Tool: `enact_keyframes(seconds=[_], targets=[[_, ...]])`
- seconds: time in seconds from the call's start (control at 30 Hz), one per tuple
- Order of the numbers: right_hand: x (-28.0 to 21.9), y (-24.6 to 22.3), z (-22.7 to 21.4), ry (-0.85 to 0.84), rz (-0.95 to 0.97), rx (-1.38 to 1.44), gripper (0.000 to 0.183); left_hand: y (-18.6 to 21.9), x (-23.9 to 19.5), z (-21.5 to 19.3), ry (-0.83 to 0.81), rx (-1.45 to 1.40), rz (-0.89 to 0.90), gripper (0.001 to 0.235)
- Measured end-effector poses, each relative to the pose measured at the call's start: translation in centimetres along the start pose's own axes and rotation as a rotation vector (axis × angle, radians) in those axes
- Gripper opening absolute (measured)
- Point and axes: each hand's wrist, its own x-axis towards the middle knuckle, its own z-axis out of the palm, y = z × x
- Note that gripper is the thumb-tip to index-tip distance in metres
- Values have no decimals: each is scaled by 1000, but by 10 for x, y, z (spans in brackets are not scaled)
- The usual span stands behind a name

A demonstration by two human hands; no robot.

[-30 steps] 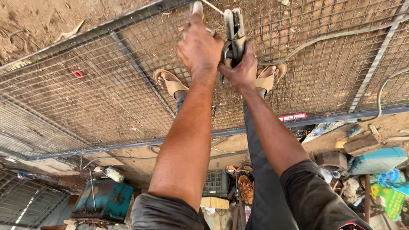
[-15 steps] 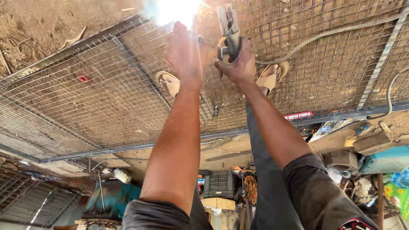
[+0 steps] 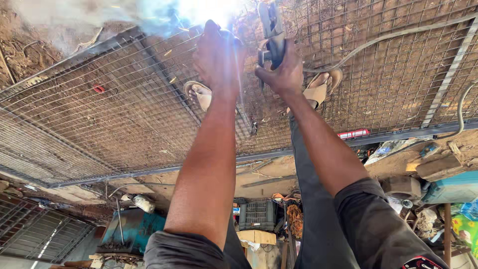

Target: The person welds components of a metal grid frame together using a welding rod and electrode holder, then strikes the joints with a hammer.

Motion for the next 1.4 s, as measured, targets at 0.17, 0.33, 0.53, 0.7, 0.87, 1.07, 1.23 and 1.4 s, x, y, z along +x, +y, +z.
enact_keyframes(seconds=[0.17, 0.33, 0.53, 0.7, 0.87, 1.07, 1.23, 1.4], targets=[[6, 4, 3, 17, -35, -64, 68, 14, 14, -43, -231, -199, -255, 35], [6, 9, 5, 48, -45, -143, 71, 18, 12, -54, -102, -195, -144, 37], [7, 2, 5, 42, -14, -110, 71, 19, 12, -55, -186, -243, -196, 38], [4, -3, 5, -17, 38, -163, 70, 17, 7, -52, -103, -242, -174, 42], [-16, -2, 7, 98, -123, -155, 75, 10, 11, -48, -212, -280, -216, 38], [-39, 5, 4, 85, 161, -125, 74, -2, 8, -42, -133, -289, -159, 44], [-53, 20, 13, 200, 93, -196, 98, -14, 8, -33, -75, -322, -110, 45], [-65, 50, 28, 295, -5, -236, 115, -22, 4, -22, -96, -340, -144, 43]])
